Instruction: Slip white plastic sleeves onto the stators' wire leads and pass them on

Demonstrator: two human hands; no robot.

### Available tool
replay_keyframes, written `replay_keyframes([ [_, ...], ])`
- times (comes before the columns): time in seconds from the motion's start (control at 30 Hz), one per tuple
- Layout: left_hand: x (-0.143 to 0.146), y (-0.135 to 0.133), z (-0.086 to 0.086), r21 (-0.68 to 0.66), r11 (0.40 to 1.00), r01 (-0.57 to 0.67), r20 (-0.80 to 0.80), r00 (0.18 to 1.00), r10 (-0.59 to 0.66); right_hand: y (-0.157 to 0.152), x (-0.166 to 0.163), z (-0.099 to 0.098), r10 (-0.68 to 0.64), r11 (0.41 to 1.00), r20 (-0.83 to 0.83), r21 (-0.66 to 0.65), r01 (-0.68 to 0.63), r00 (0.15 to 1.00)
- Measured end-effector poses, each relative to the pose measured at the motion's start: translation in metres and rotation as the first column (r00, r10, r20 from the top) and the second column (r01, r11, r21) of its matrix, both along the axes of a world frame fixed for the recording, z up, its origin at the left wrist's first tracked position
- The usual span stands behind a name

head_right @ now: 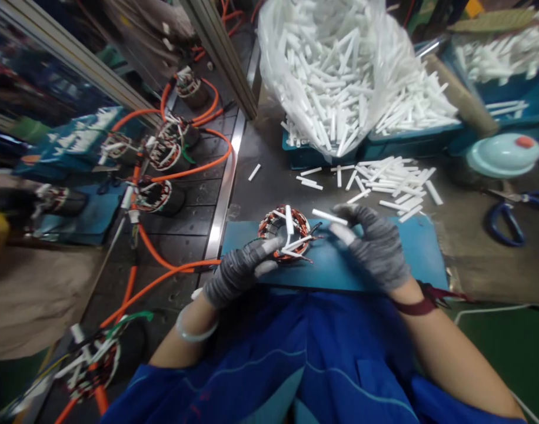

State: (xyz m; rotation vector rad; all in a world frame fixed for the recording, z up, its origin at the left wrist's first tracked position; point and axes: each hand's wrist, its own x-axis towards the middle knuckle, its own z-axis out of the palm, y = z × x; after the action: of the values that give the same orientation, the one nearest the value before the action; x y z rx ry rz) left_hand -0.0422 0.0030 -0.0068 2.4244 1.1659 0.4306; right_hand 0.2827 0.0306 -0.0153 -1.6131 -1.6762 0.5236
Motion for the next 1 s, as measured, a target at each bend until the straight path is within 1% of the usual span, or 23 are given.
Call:
replay_keyframes([
  [0.07, 0.014, -0.006, 0.007, 0.084, 0.996, -0.029, -0.118, 0.992, 0.039, -0.017, 0.002, 0.008, -0.008, 0.999, -0.144, -0.047, 0.002, 0.989],
  [0.13, 0.023, -0.01, 0.016, 0.109, 0.994, -0.026, -0.181, 0.982, 0.045, -0.026, 0.004, 0.014, -0.051, 0.991, -0.254, -0.13, 0.018, 0.966],
  [0.23, 0.026, -0.01, 0.022, 0.063, 0.998, -0.024, -0.2, 0.979, 0.036, -0.027, 0.006, 0.015, -0.103, 0.967, -0.404, -0.254, -0.004, 0.909],
  [0.33, 0.023, -0.009, 0.021, 0.017, 1.0, -0.015, -0.203, 0.979, 0.018, -0.021, 0.006, 0.01, -0.098, 0.939, -0.5, -0.333, -0.086, 0.861],
  [0.4, 0.022, -0.008, 0.02, 0.004, 1.0, -0.011, -0.207, 0.978, 0.011, -0.015, 0.007, 0.004, -0.076, 0.933, -0.547, -0.333, -0.133, 0.834],
  [0.47, 0.022, -0.008, 0.02, 0.017, 1.0, -0.022, -0.234, 0.972, 0.025, -0.009, 0.009, 0.0, -0.026, 0.935, -0.581, -0.302, -0.185, 0.814],
  [0.57, 0.025, -0.008, 0.023, 0.049, 0.998, -0.028, -0.3, 0.953, 0.041, -0.001, 0.011, 0.002, 0.133, 0.927, -0.564, -0.219, -0.303, 0.815],
  [0.63, 0.028, -0.007, 0.026, 0.043, 0.999, -0.013, -0.337, 0.941, 0.027, 0.004, 0.01, 0.011, 0.287, 0.912, -0.468, -0.135, -0.388, 0.836],
  [0.67, 0.029, -0.006, 0.027, 0.035, 0.999, -0.006, -0.36, 0.933, 0.018, 0.006, 0.008, 0.016, 0.365, 0.898, -0.386, -0.094, -0.43, 0.847],
  [0.7, 0.03, -0.006, 0.027, 0.031, 1.0, -0.004, -0.387, 0.922, 0.016, 0.007, 0.005, 0.022, 0.43, 0.884, -0.278, -0.062, -0.463, 0.859],
  [0.77, 0.031, -0.006, 0.027, 0.039, 0.999, -0.005, -0.433, 0.901, 0.021, 0.009, -0.003, 0.032, 0.515, 0.856, 0.002, -0.049, -0.514, 0.857],
  [0.8, 0.031, -0.005, 0.026, 0.045, 0.999, -0.002, -0.441, 0.897, 0.022, 0.009, -0.009, 0.035, 0.528, 0.849, 0.157, -0.065, -0.525, 0.834],
  [0.83, 0.031, -0.005, 0.025, 0.053, 0.999, 0.006, -0.433, 0.901, 0.018, 0.008, -0.014, 0.037, 0.528, 0.844, 0.303, -0.089, -0.528, 0.793],
  [0.9, 0.031, -0.003, 0.024, 0.064, 0.997, 0.032, -0.397, 0.918, -0.004, 0.005, -0.026, 0.038, 0.494, 0.85, 0.521, -0.12, -0.513, 0.697],
  [0.93, 0.031, -0.003, 0.024, 0.065, 0.997, 0.042, -0.385, 0.923, -0.013, 0.003, -0.031, 0.037, 0.467, 0.859, 0.584, -0.121, -0.498, 0.664],
  [1.0, 0.032, -0.001, 0.027, 0.07, 0.997, 0.043, -0.394, 0.919, -0.012, -0.004, -0.037, 0.034, 0.41, 0.884, 0.635, -0.099, -0.457, 0.655],
])
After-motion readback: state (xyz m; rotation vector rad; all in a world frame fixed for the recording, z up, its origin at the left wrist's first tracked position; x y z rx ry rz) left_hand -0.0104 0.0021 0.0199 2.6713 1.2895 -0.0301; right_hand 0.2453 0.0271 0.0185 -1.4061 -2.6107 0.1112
